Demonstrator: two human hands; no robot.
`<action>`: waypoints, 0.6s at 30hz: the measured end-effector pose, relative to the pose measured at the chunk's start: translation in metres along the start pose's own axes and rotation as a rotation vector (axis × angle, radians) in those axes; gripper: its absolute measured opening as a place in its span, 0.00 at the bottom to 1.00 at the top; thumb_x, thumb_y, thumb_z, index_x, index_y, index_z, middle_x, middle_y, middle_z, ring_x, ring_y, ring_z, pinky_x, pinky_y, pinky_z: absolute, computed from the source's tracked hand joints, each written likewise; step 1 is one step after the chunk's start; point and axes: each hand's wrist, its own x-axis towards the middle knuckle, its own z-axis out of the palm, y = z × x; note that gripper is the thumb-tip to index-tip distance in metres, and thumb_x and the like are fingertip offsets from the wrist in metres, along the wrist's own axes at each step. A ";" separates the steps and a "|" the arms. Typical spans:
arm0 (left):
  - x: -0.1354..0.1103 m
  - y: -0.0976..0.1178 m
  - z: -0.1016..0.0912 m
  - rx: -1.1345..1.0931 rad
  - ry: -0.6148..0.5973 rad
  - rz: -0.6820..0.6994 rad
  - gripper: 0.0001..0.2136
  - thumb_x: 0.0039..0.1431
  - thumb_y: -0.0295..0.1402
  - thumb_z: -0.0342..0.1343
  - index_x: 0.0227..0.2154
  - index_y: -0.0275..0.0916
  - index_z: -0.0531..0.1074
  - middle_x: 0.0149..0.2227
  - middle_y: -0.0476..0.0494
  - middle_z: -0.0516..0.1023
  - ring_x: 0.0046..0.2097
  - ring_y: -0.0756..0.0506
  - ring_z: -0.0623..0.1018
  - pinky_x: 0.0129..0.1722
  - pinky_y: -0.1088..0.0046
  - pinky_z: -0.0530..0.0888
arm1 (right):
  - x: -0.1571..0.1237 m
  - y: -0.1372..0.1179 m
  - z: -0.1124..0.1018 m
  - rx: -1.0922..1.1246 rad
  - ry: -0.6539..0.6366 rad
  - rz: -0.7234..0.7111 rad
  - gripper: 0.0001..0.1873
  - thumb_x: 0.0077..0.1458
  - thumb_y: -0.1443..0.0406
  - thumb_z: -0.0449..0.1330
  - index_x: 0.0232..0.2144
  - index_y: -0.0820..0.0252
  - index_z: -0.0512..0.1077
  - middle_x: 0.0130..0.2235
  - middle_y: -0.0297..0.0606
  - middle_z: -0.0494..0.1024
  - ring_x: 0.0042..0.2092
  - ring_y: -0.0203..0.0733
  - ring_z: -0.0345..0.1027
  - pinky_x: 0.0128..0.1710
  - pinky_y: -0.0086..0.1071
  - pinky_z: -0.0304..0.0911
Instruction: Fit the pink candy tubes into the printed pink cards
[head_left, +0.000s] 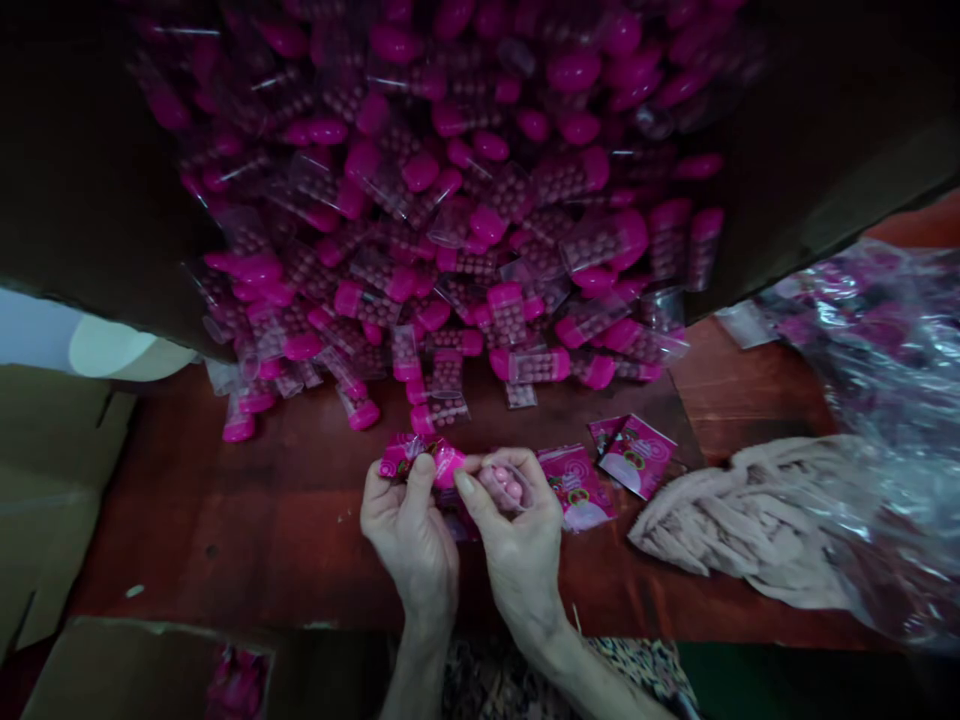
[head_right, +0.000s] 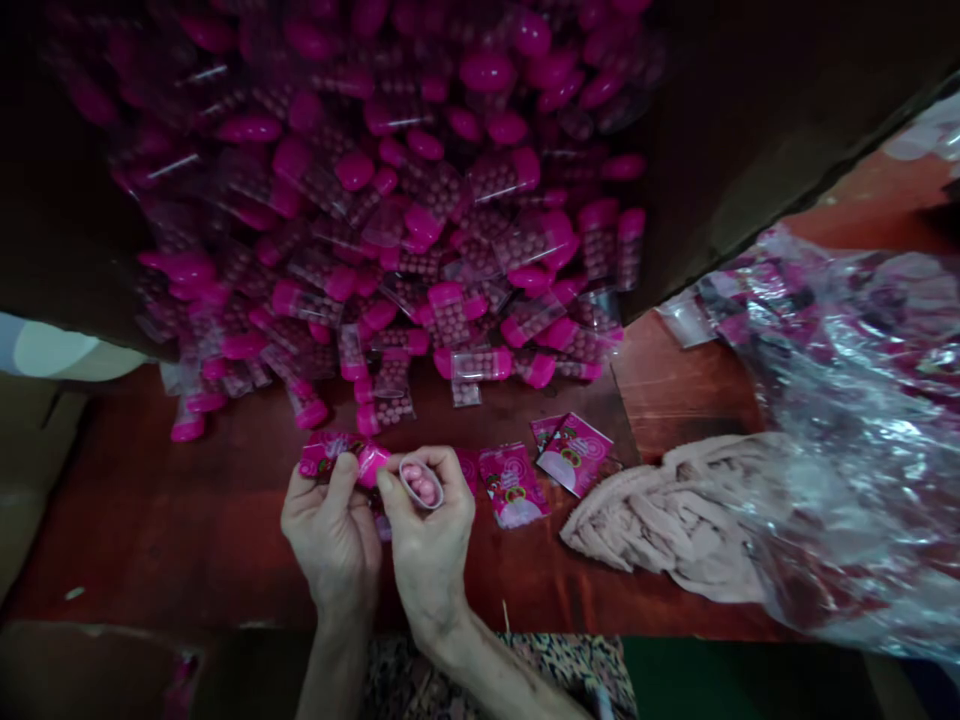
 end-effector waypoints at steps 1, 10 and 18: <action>0.001 0.000 0.000 -0.009 0.012 0.003 0.07 0.43 0.25 0.63 0.23 0.37 0.69 0.22 0.55 0.73 0.24 0.55 0.72 0.28 0.80 0.70 | 0.001 0.000 -0.001 0.000 -0.010 0.005 0.09 0.45 0.70 0.63 0.26 0.58 0.66 0.26 0.28 0.73 0.27 0.31 0.64 0.29 0.25 0.63; 0.009 0.003 -0.001 -0.067 0.011 -0.105 0.09 0.40 0.25 0.65 0.23 0.37 0.69 0.23 0.55 0.74 0.25 0.55 0.72 0.29 0.80 0.70 | -0.002 0.005 -0.004 0.050 -0.043 -0.030 0.10 0.45 0.70 0.64 0.27 0.57 0.65 0.27 0.29 0.74 0.29 0.33 0.66 0.32 0.27 0.64; 0.025 -0.004 -0.009 -0.002 0.008 -0.082 0.10 0.42 0.25 0.63 0.27 0.38 0.69 0.26 0.53 0.74 0.29 0.54 0.74 0.32 0.78 0.71 | 0.008 0.003 0.001 -0.027 -0.075 0.123 0.11 0.43 0.70 0.65 0.23 0.58 0.64 0.22 0.26 0.71 0.25 0.33 0.68 0.27 0.26 0.65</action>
